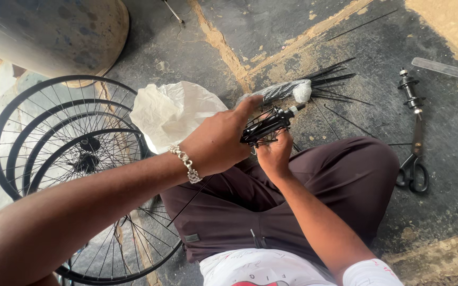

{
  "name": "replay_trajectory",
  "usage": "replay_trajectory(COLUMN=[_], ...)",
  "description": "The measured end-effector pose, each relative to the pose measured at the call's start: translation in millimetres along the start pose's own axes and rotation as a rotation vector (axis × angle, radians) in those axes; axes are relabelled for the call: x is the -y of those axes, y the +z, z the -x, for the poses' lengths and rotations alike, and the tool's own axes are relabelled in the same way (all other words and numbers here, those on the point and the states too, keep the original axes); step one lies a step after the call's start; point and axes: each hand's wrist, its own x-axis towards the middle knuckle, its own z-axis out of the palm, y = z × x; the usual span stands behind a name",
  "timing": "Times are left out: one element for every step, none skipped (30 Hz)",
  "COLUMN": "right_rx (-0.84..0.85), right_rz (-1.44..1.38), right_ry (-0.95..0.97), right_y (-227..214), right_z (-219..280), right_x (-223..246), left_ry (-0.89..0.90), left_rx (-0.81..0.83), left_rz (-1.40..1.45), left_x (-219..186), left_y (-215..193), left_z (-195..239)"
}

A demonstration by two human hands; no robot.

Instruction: The person sits on the ground and inserts bicycle spokes into the hub flanges by hand. They handle the hub and spokes, arranging them into the holes and adjusting the alignment of the spokes.

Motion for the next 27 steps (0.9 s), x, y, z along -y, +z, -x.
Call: replay_trajectory(right_rx=[0.014,0.032,0.049,0.093,0.136,0.186,0.266,0.348,0.378,0.41,0.514,0.612,0.652,0.688,0.693,0.699,0.705,0.664,0.624,0.579,0.594,0.607,0.618,0.611,0.604,0.608,0.632], right_rz=[0.034,0.069,0.104,0.207,0.31,0.421,0.539,0.663,0.689,0.72,0.887,1.061,1.102,1.145,1.185,1.231,1.276,1.341,1.404,1.459,1.529,1.591,1.653,1.725,1.796,1.863,1.902], right_ry=[-0.022,-0.044,-0.066,-0.04,-0.014,0.01,0.076,0.142,0.019,-0.107,-0.058,0.0,-0.045,-0.089,-0.109,-0.126,-0.144,-0.198,-0.254,-0.308,-0.287,-0.267,-0.246,-0.328,-0.411,-0.492,-0.479], right_y=[-2,-5,-8,-16,-25,-38,-51,-65,-81,-97,-109,-120,-125,-129,-128,-124,-118,-111,-103,-95,-90,-85,-80,-73,-67,-61,-53], right_z=[-3,-6,-9,-14,-22,-30,-41,-53,-66,-80,-93,-106,-117,-126,-132,-138,-143,-143,-142,-142,-145,-150,-153,-154,-154,-153,-154], right_x=[-1,0,0,3,9,19,32,47,66,86,105,126,146,164,181,199,215,229,239,246,255,261,266,268,269,268,267], left_ry=[-0.001,-0.004,-0.007,-0.014,-0.021,-0.025,-0.035,-0.042,-0.048,0.021,0.095,0.175,0.295,0.42,0.546,0.578,0.611,0.643,0.695,0.739,0.781,0.8,0.818,0.833,0.842,0.843,0.842], left_rx=[-0.001,-0.003,-0.005,0.021,0.048,0.073,0.072,0.07,0.069,0.11,0.152,0.205,0.218,0.233,0.246,0.296,0.346,0.39,0.323,0.259,0.194,0.185,0.177,0.164,0.124,0.085,0.046], left_rz=[0.018,0.039,0.06,0.132,0.203,0.286,0.424,0.568,0.712,0.904,1.095,1.286,1.337,1.382,1.424,1.417,1.407,1.392,1.371,1.346,1.321,1.342,1.363,1.385,1.371,1.367,1.363], left_x=[0,1,4,9,17,25,35,47,60,69,79,87,93,95,96,98,98,99,99,103,105,110,116,121,126,129,131], left_y=[-1,-2,-3,-3,-4,0,5,10,19,32,45,60,76,92,106,117,125,131,135,137,138,138,137,136,133,134,132], left_z=[1,3,5,5,4,2,-1,-4,-7,-13,-20,-29,-37,-48,-59,-72,-85,-95,-104,-112,-118,-121,-123,-123,-124,-122,-118])
